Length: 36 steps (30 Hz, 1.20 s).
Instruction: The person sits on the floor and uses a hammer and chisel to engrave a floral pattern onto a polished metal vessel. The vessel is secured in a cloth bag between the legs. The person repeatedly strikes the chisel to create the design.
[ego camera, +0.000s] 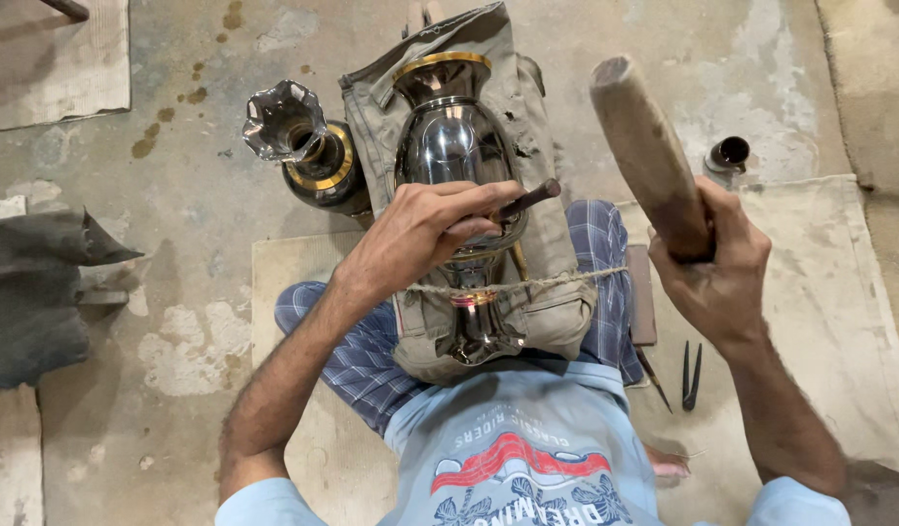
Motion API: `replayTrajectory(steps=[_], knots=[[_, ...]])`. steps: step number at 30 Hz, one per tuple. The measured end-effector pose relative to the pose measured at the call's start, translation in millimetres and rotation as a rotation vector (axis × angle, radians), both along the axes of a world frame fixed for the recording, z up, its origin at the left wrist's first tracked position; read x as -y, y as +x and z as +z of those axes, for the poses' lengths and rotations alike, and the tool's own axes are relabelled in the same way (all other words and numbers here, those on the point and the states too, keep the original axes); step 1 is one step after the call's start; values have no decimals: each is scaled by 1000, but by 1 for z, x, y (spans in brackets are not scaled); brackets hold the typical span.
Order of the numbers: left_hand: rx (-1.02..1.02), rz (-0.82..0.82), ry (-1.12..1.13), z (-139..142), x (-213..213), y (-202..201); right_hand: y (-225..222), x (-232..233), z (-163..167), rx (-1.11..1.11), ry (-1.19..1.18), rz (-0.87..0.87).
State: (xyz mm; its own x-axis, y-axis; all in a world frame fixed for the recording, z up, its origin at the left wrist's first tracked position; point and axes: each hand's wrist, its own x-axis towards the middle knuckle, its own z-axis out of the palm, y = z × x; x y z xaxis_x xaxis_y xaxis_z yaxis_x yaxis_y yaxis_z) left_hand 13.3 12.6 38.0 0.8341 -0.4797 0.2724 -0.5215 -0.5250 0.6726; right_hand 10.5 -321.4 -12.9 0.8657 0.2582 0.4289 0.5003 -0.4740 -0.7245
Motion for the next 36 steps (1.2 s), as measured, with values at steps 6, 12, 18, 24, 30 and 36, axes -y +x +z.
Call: replayTrajectory(steps=[6,12,18,24,30,36], knots=[[-15,-32,28,-1,0,2,-3,2,6,-60,-156,-42],[10,-66,83,-3,1,6,-9,-10,-6,-4,-16,-12],[-12,-148,73,-4,-1,9,-18,2,-39,-47,45,-142],[46,-230,94,-9,-3,16,-28,0,-60,127,61,-146],[65,-281,209,-10,-4,20,-35,-10,-61,148,-83,-188],[53,-300,271,-5,0,20,-36,-12,-69,114,-112,-215]])
